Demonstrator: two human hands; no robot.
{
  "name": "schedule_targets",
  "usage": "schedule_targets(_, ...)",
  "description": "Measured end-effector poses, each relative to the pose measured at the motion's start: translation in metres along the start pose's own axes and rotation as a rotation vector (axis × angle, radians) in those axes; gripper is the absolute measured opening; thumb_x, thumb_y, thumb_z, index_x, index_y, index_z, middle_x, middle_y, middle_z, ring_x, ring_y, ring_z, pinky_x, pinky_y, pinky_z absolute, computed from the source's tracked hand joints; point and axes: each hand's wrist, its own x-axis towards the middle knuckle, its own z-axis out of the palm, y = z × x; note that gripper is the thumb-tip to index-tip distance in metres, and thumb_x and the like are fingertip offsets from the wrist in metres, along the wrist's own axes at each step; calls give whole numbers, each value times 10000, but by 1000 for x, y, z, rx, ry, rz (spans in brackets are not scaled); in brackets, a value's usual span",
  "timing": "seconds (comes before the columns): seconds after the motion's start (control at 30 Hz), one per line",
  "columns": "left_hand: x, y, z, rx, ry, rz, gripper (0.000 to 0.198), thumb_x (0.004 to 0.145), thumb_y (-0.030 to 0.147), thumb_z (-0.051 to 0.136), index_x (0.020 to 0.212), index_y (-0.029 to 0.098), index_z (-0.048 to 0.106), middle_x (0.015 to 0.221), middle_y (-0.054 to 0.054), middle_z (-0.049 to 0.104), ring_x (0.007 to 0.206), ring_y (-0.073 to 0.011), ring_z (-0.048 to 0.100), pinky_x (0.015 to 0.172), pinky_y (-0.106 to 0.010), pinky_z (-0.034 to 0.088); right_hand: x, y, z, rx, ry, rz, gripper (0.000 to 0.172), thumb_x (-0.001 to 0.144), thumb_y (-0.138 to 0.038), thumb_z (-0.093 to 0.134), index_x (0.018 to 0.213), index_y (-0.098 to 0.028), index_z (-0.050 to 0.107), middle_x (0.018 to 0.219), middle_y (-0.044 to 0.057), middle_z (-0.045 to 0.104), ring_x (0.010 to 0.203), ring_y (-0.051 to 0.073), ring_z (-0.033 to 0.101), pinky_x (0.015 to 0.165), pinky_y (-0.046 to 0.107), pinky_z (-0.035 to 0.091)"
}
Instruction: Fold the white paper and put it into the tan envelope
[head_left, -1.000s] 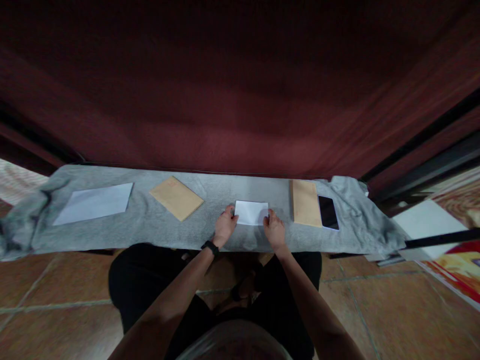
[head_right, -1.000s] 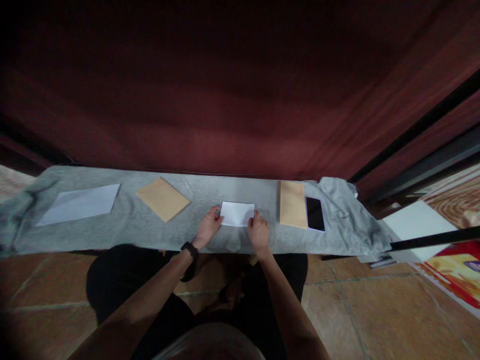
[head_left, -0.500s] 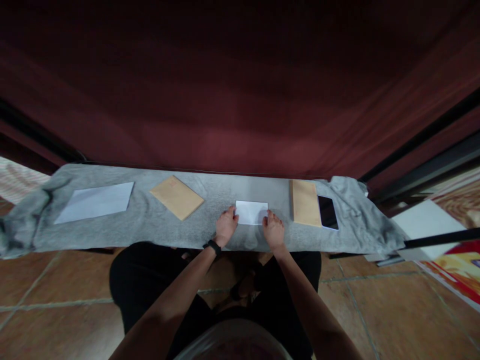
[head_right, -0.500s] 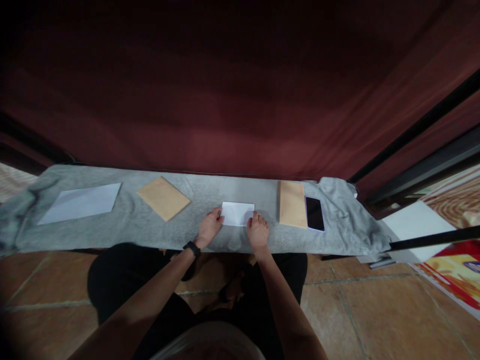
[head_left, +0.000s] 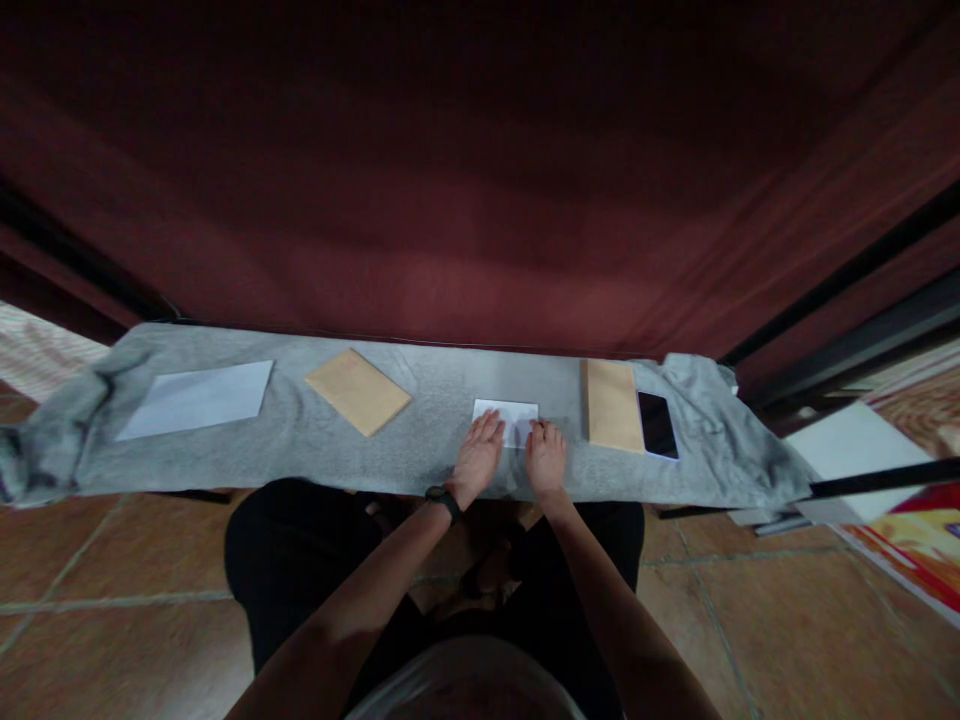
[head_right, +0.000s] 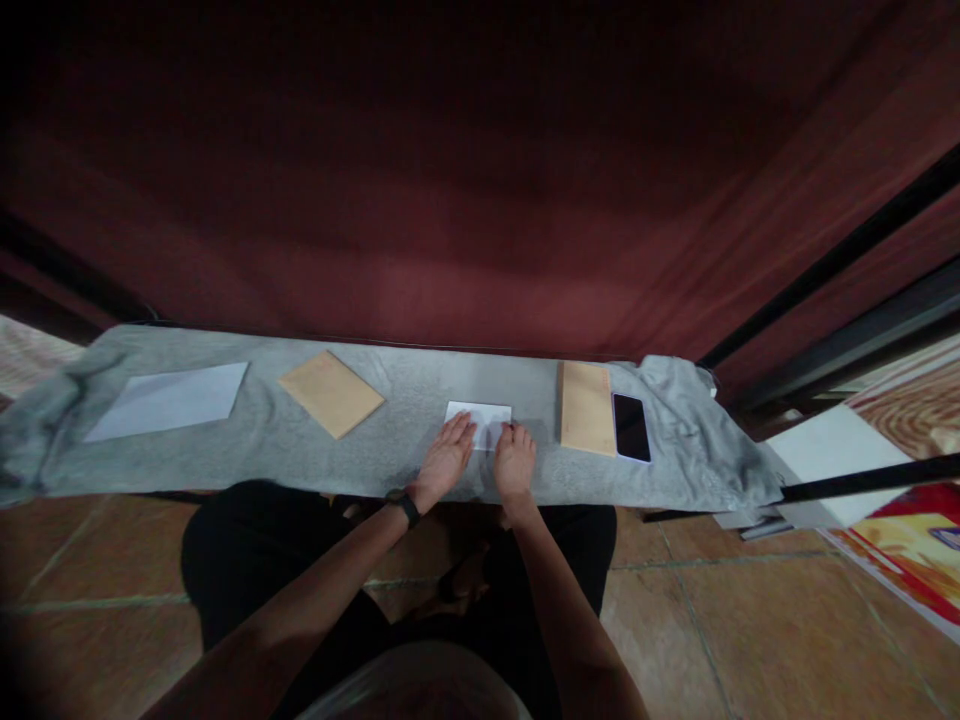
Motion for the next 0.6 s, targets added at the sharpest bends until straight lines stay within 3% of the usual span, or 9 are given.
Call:
schedule_targets(0.13, -16, 16, 12, -24, -20, 177, 538, 1025, 413, 344, 1485, 142, 417, 1581, -113, 375, 1485, -230, 286, 1224, -434, 210, -2, 0, 2, 30, 18, -40, 347, 970, -156, 426, 1283, -159, 577, 1297, 157, 594, 1112, 294, 523, 924, 400, 390)
schedule_targets(0.27, -27, 18, 9, -6, -26, 241, 615, 1026, 498, 305, 1518, 134, 364, 1604, -118, 322, 1506, -226, 231, 1239, -437, 150, -3, 4, 3, 67, 28, -37, 343, 967, -164, 429, 1272, -159, 586, 1333, 152, 583, 1171, 299, 503, 958, 420, 394)
schedule_targets(0.43, -30, 14, 4, -1, -31, 278, 645, 1011, 495, 350, 1501, 76, 378, 1580, -162, 356, 1497, -247, 254, 1241, -455, 127, -5, -2, 6, 196, 61, -120, 354, 1003, -207, 381, 1274, -142, 599, 1432, 133, 537, 1344, 278, 426, 1102, 464, 336)
schedule_targets(0.6, -32, 15, 5, -23, -92, 295, 590, 956, 373, 465, 1454, 57, 458, 1475, -211, 489, 1446, -292, 359, 1233, -504, 111, -13, -17, 10, 288, -103, -335, 437, 1050, -296, 313, 1372, -130, 558, 1454, 108, 546, 1386, 191, 434, 1192, 395, 279)
